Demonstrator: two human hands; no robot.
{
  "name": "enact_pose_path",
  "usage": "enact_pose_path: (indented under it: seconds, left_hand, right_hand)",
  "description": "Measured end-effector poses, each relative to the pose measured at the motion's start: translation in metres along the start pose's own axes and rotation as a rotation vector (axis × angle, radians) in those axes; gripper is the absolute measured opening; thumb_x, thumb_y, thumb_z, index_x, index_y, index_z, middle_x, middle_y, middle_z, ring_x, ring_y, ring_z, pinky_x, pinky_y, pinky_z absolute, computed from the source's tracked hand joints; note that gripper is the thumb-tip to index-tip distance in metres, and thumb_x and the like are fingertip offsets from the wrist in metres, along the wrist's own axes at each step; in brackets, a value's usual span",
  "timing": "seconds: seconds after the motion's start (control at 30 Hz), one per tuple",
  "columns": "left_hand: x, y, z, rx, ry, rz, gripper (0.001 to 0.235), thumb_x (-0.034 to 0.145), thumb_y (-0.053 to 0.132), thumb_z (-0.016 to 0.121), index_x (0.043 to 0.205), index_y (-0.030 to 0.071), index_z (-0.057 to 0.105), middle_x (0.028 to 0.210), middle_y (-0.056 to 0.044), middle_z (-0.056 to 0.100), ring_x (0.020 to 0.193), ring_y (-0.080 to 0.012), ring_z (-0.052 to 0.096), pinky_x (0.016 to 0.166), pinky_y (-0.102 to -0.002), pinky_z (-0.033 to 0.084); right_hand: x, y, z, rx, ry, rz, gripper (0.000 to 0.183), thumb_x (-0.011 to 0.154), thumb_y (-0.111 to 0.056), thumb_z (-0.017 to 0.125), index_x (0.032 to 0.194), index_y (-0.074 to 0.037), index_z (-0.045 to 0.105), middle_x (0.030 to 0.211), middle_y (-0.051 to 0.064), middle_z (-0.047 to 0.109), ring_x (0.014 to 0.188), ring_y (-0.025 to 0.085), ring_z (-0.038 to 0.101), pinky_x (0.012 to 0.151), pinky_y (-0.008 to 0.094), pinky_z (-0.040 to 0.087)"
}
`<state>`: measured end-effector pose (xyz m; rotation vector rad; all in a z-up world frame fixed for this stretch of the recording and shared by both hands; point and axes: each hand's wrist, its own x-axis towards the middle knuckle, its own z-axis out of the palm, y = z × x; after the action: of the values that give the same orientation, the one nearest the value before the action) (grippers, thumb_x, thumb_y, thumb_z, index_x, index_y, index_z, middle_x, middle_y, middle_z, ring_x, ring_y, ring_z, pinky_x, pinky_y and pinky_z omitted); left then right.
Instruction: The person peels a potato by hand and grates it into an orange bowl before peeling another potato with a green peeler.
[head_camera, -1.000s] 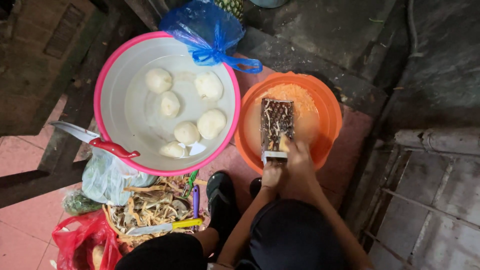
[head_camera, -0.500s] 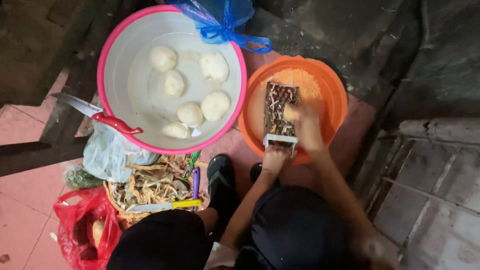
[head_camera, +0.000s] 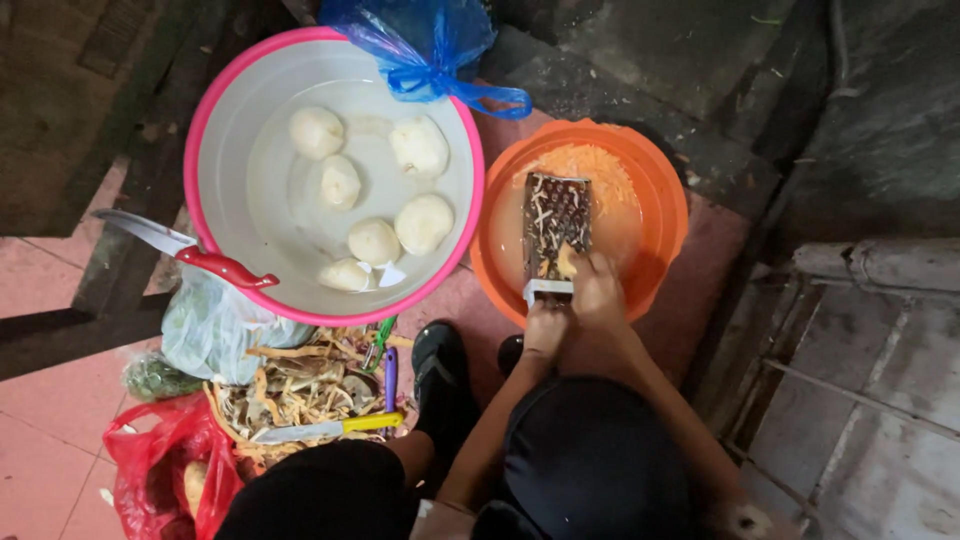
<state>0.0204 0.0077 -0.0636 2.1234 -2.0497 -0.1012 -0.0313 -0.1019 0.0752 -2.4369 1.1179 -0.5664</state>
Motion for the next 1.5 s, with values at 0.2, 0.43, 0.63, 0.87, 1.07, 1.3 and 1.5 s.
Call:
enact_pose_path:
  seconds: [0.2, 0.43, 0.63, 0.87, 1.07, 1.3, 1.5]
  left_hand:
    - [0.011, 0.003, -0.047, -0.15, 0.13, -0.041, 0.032, 0.084, 0.042, 0.067, 0.066, 0.015, 0.068, 0.066, -0.006, 0.069, 0.067, -0.0234, 0.066, 0.063, -0.039, 0.047]
    - [-0.018, 0.002, 0.041, -0.014, 0.082, -0.061, 0.026, 0.087, 0.037, 0.067, 0.07, 0.017, 0.069, 0.072, -0.004, 0.071, 0.078, -0.0225, 0.068, 0.072, -0.039, 0.049]
    - [-0.002, 0.004, -0.006, -0.111, 0.112, -0.09, 0.028, 0.093, 0.036, 0.063, 0.072, 0.016, 0.069, 0.075, -0.006, 0.07, 0.075, -0.0231, 0.067, 0.071, -0.039, 0.049]
    - [0.019, 0.001, -0.05, -0.182, 0.204, -0.119, 0.038, 0.09, 0.047, 0.064, 0.067, 0.017, 0.07, 0.069, -0.006, 0.07, 0.072, -0.0249, 0.068, 0.065, -0.04, 0.049]
    - [-0.011, 0.006, 0.058, 0.03, 0.159, -0.089, 0.021, 0.084, 0.037, 0.065, 0.079, 0.017, 0.071, 0.079, -0.001, 0.069, 0.078, -0.0191, 0.065, 0.074, -0.036, 0.048]
    - [0.015, -0.002, -0.049, -0.175, 0.052, -0.119, 0.043, 0.094, 0.049, 0.066, 0.065, 0.018, 0.069, 0.063, -0.006, 0.07, 0.061, -0.0235, 0.068, 0.06, -0.04, 0.049]
    - [-0.007, 0.0, 0.028, -0.041, 0.004, -0.054, 0.018, 0.087, 0.032, 0.067, 0.074, 0.02, 0.069, 0.074, -0.002, 0.071, 0.072, -0.0206, 0.069, 0.073, -0.039, 0.05]
  right_hand:
    - [0.034, 0.023, 0.014, 0.01, -0.036, -0.041, 0.039, 0.085, 0.01, 0.056, 0.121, 0.001, 0.07, 0.105, 0.021, 0.064, 0.097, 0.04, 0.06, 0.085, 0.05, 0.051]
    - [0.044, 0.017, 0.011, 0.293, -0.042, 0.11, 0.045, 0.077, 0.011, 0.058, 0.119, 0.003, 0.07, 0.096, 0.022, 0.065, 0.079, 0.033, 0.064, 0.066, 0.042, 0.054]
    - [0.059, 0.005, 0.034, 0.693, 0.076, 0.312, 0.03, 0.09, -0.001, 0.059, 0.118, -0.002, 0.071, 0.095, 0.016, 0.067, 0.08, 0.03, 0.065, 0.071, 0.039, 0.055]
    - [0.065, 0.057, 0.055, 0.122, -0.02, -0.029, 0.042, 0.083, 0.012, 0.059, 0.12, -0.002, 0.073, 0.1, 0.025, 0.066, 0.081, 0.039, 0.065, 0.07, 0.046, 0.055]
    - [0.018, -0.007, 0.011, 0.078, 0.042, -0.082, 0.05, 0.081, 0.012, 0.06, 0.126, -0.005, 0.073, 0.098, 0.022, 0.067, 0.093, 0.04, 0.062, 0.084, 0.048, 0.051]
    - [0.11, 0.07, 0.08, 0.079, -0.092, 0.058, 0.056, 0.07, 0.014, 0.055, 0.117, -0.007, 0.076, 0.104, 0.025, 0.068, 0.1, 0.044, 0.064, 0.092, 0.049, 0.051]
    - [0.008, 0.008, 0.012, 0.127, 0.02, -0.126, 0.035, 0.079, 0.007, 0.061, 0.111, -0.002, 0.074, 0.096, 0.02, 0.067, 0.089, 0.04, 0.062, 0.084, 0.051, 0.05]
